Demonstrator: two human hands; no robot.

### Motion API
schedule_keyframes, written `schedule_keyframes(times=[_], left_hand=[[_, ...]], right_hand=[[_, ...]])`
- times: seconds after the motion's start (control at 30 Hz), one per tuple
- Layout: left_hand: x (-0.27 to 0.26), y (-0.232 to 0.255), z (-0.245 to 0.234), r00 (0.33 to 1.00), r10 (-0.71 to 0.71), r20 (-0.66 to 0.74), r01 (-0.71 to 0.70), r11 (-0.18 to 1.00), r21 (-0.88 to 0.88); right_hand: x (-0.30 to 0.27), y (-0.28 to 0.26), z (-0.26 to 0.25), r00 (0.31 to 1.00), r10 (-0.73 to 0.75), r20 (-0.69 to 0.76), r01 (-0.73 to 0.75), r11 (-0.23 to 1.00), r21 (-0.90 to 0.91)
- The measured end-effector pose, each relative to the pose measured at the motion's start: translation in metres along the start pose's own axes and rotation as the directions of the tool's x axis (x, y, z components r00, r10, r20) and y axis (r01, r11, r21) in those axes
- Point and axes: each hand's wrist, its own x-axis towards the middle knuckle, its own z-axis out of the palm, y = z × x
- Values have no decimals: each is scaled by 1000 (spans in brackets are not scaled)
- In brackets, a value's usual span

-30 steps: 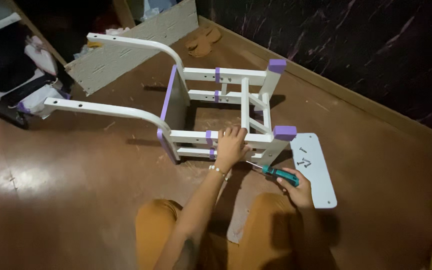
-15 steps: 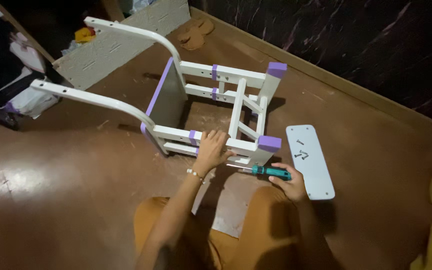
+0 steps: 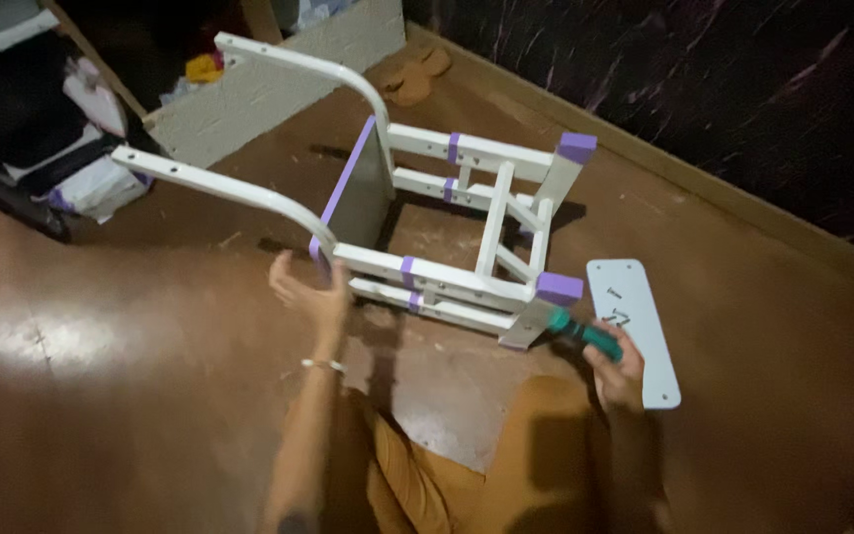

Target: The person uses a screwdriver to remove screws from the backrest of a small white and purple chair. They detach the backrest panel and place it on the floor, then flip the chair frame upside down and continue removing screws from the frame.

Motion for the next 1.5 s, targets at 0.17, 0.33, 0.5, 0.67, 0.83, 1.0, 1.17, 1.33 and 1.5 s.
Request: schedule_keyframes(times=[0.17, 0.33, 0.5, 0.67, 0.83, 1.0, 1.17, 1.33, 1.5], left_hand=[[22, -63, 3, 885, -273, 378, 325, 942, -80], [16, -78, 8, 944, -128, 303, 185, 968, -168], [12, -60, -3, 976, 42, 214, -18, 994, -111], [22, -31, -30, 975, 182, 130, -169, 980, -105], [23, -8, -45, 949, 310, 57, -309, 951, -33], [8, -14, -50, 991, 119, 60, -104, 973, -204], [-17, -11, -46, 997, 61, 54, -53, 988, -142], [-39, -16, -39, 999, -2, 47, 14, 962, -272], [-68, -40, -40, 991, -132, 6, 129, 959, -252]], right_hand=[[31, -7, 49, 973, -186, -139, 208, 964, 166], [47, -39, 76, 964, -108, -244, 147, 978, 148], [69, -64, 72, 943, -124, -310, 201, 951, 233], [92, -77, 82, 936, -261, -234, 281, 958, 55], [145, -116, 105, 868, -461, -183, 369, 847, -382], [168, -123, 143, 847, -531, 1, 425, 677, -600], [171, -106, 141, 740, -673, -22, 380, 445, -811], [194, -79, 133, 725, -689, -28, 421, 475, -773], [191, -50, 147, 803, -595, 30, 402, 504, -764]])
